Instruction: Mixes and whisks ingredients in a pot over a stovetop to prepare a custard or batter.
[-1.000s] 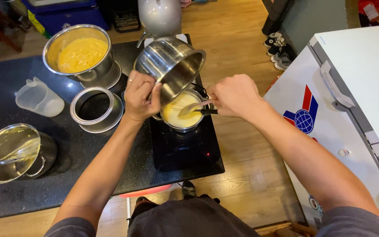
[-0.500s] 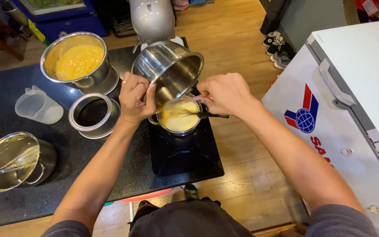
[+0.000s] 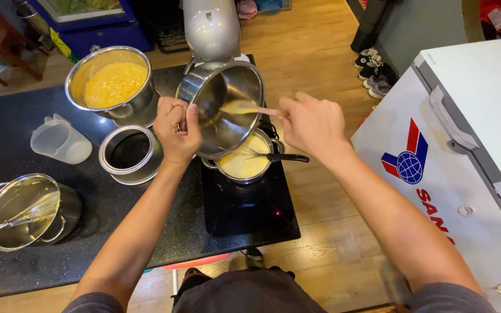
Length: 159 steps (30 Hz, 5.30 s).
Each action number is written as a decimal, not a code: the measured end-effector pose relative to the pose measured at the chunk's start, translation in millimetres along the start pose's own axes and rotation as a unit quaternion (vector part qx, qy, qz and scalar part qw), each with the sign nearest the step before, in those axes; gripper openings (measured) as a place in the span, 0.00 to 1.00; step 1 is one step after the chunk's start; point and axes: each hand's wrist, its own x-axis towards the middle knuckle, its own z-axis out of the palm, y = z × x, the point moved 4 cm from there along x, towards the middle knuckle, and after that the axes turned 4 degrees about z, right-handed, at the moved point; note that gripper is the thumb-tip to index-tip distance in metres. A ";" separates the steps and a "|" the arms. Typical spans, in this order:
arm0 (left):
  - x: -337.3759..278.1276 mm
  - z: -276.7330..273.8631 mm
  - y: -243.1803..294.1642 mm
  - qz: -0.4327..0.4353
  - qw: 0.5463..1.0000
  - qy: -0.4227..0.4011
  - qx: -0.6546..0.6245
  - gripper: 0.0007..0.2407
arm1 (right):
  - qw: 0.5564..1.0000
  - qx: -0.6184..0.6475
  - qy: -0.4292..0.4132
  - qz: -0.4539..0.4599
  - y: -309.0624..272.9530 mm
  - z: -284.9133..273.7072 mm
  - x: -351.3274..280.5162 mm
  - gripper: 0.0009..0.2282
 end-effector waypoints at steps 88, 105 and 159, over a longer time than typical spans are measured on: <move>-245.3 -221.2 -87.0 -0.572 0.764 0.293 -0.045 0.15 | 0.899 -0.014 -0.143 0.413 -82.6 56.1 -128.2 0.12; -332.6 -209.9 -138.8 -0.580 0.774 0.232 -0.103 0.19 | 0.466 0.602 -0.247 0.600 -342.1 163.1 -141.1 0.15; -205.6 -19.5 88.6 -0.282 0.761 -0.584 0.015 0.20 | 0.813 0.496 0.134 0.273 22.0 168.5 -114.6 0.12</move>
